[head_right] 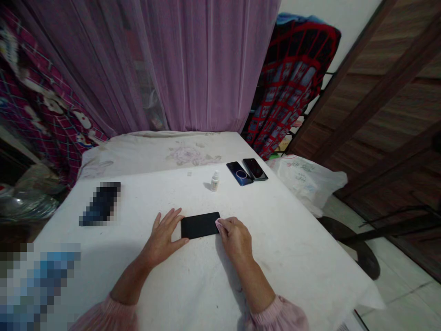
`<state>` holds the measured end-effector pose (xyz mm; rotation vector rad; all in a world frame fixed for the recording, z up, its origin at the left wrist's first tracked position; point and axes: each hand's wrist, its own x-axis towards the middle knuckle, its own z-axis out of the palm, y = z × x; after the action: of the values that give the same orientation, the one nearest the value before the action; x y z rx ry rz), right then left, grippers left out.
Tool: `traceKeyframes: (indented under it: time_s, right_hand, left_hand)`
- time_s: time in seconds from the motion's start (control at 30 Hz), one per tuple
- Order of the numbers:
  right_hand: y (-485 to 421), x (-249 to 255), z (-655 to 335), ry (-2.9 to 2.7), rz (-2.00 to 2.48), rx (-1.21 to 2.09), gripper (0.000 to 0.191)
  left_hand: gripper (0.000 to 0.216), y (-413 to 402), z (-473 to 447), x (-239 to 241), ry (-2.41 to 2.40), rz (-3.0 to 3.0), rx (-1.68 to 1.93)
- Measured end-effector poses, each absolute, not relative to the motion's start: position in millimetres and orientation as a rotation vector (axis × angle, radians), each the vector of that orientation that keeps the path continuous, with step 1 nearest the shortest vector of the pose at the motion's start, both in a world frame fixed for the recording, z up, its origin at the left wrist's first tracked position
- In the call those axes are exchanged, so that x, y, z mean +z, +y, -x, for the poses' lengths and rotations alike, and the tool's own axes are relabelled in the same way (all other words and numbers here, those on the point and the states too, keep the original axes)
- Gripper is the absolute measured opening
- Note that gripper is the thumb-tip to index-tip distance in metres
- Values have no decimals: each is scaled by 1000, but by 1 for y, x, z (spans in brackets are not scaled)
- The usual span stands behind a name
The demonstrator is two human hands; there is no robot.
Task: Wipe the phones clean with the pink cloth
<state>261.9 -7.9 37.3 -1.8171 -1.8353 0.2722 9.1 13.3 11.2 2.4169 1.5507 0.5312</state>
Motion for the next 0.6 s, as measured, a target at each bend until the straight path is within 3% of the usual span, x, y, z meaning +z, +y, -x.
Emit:
traceKeyframes:
  time_s: [0.23, 0.6]
  right_hand:
    - [36, 40, -249, -1832, 1856, 213, 24]
    - [-16, 25, -260, -1824, 1613, 111, 30]
  left_hand:
    - [52, 12, -10, 14, 1562, -2411, 549]
    - [53, 11, -14, 14, 1589, -2428, 557]
